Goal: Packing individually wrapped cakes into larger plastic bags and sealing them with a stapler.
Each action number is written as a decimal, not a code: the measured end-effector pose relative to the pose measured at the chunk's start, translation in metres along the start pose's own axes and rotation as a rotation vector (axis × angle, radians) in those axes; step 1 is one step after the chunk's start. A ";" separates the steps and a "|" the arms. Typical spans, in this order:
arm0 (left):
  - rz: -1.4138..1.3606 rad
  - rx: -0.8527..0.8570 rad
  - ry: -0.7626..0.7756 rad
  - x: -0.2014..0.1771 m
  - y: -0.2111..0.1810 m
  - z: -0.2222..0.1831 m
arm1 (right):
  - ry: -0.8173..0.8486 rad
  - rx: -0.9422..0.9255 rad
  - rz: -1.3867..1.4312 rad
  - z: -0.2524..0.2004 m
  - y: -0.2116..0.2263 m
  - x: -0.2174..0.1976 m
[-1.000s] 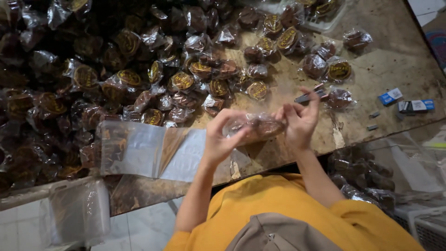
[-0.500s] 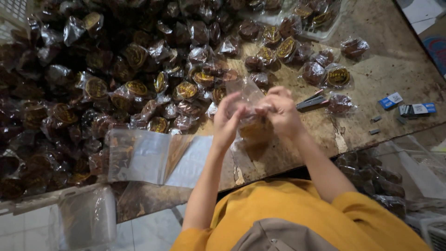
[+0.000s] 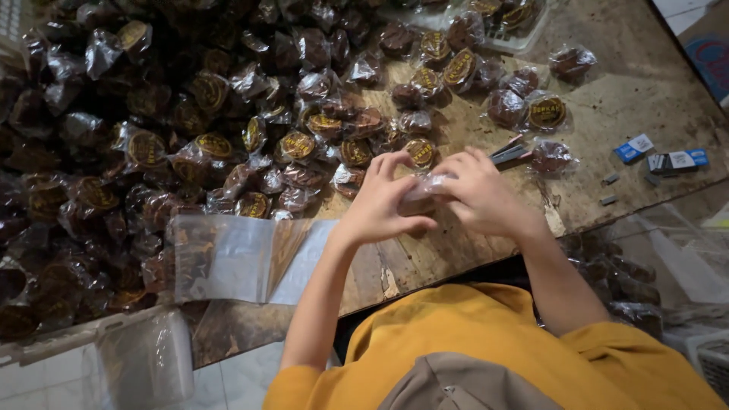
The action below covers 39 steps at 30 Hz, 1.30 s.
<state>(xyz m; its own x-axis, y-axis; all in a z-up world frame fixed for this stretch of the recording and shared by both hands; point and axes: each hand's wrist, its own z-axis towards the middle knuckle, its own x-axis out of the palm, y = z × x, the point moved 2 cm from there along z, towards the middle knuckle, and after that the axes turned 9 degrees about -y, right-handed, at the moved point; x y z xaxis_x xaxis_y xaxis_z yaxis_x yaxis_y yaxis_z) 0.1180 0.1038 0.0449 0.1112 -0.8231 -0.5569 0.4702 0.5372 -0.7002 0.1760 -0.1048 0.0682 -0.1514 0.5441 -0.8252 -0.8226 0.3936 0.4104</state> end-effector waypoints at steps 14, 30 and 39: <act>-0.098 -0.322 -0.596 0.042 -0.004 -0.027 | -0.611 0.460 0.535 -0.012 0.013 0.042; 0.214 0.060 -0.326 0.019 -0.032 -0.027 | -0.213 0.208 0.278 -0.038 0.011 -0.004; -0.136 -0.243 -0.310 0.023 -0.036 -0.028 | -0.379 0.290 0.538 -0.040 0.005 0.007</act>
